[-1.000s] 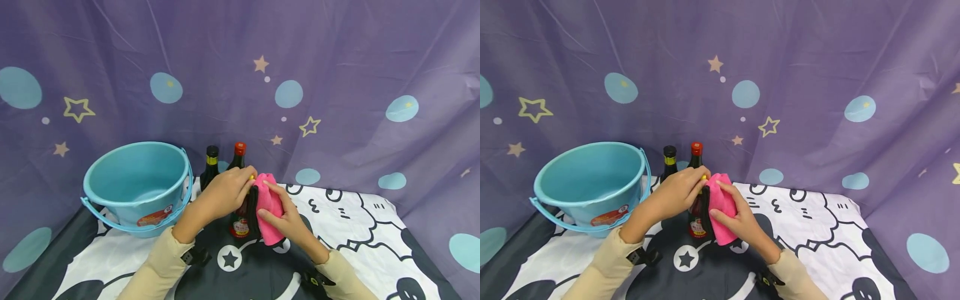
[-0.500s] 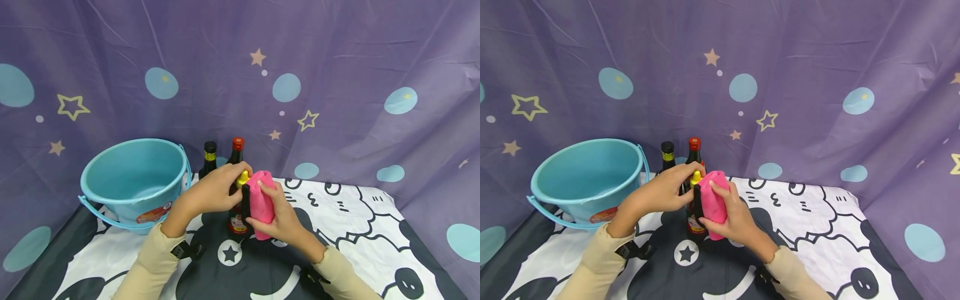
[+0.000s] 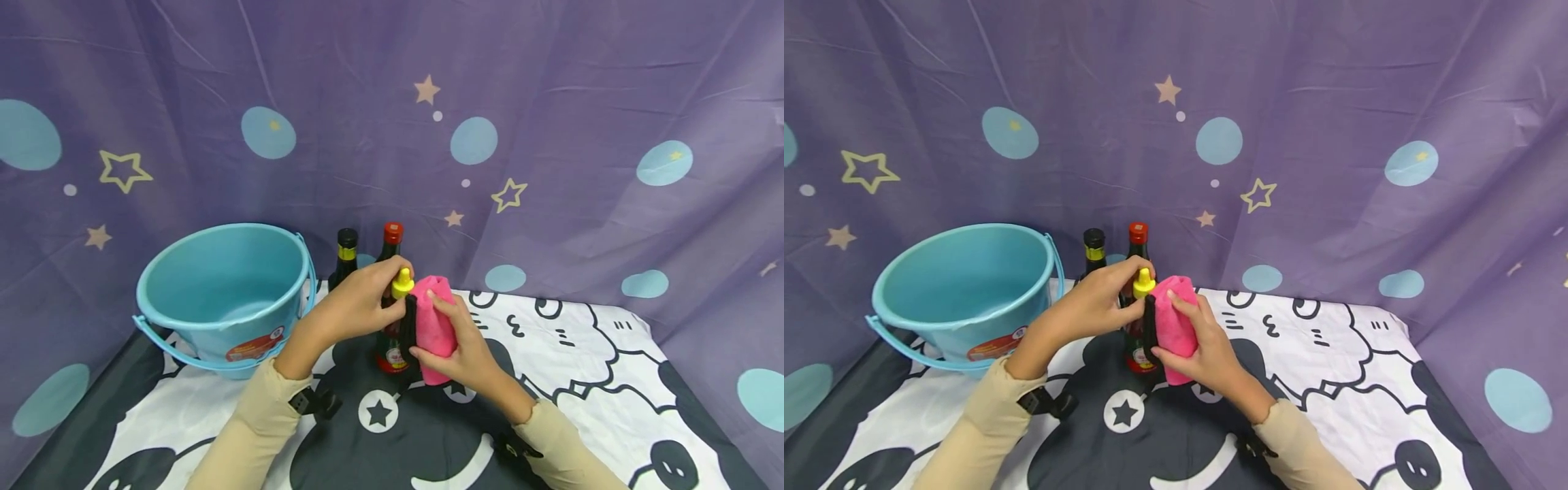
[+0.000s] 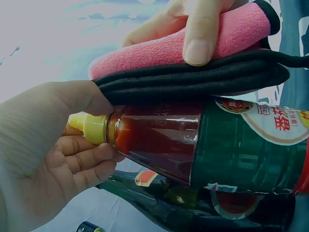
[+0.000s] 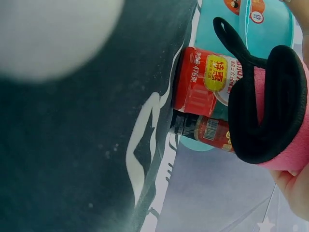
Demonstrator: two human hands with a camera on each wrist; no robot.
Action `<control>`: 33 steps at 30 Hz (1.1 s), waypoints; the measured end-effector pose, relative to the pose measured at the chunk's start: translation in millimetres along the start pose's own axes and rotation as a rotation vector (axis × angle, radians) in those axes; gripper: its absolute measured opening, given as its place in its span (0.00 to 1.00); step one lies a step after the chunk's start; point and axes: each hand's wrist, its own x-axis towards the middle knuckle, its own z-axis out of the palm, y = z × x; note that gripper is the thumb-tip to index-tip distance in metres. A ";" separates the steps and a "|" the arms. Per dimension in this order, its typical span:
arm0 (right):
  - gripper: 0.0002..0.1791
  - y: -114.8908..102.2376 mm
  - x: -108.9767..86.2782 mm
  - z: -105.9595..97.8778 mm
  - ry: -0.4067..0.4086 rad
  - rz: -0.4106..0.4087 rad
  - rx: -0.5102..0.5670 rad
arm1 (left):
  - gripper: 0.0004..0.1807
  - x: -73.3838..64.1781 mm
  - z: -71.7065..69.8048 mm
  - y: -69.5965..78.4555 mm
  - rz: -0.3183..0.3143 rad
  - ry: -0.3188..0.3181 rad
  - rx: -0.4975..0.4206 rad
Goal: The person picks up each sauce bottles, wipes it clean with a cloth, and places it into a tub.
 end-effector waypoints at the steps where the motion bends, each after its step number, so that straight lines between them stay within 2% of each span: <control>1: 0.47 0.3 -0.3 -0.1 -0.005 0.004 0.004 | 0.17 0.1 -0.5 0.2 -0.003 0.001 0.003; 10: 0.50 -0.7 -3.5 1.5 -0.101 0.091 -0.055 | 0.19 -0.4 -3.2 -3.6 -0.059 0.007 0.042; 16: 0.50 -1.6 -2.8 3.3 -0.108 0.107 -0.057 | 0.19 0.2 -3.4 -1.3 -0.075 0.028 0.116; 21: 0.50 -2.0 -3.0 2.8 -0.109 0.102 -0.054 | 0.16 1.5 -1.7 -0.1 -0.040 0.067 0.222; 27: 0.48 -3.8 -2.0 0.9 -0.123 0.105 -0.074 | 0.10 2.4 1.2 0.7 0.052 0.115 0.373; 30: 0.47 -4.3 -0.4 -0.1 -0.135 0.100 -0.102 | 0.09 1.9 2.1 0.6 0.079 0.124 0.405; 33: 0.46 -4.5 0.6 -1.5 -0.148 0.101 -0.122 | 0.09 2.4 1.7 0.1 0.092 0.125 0.396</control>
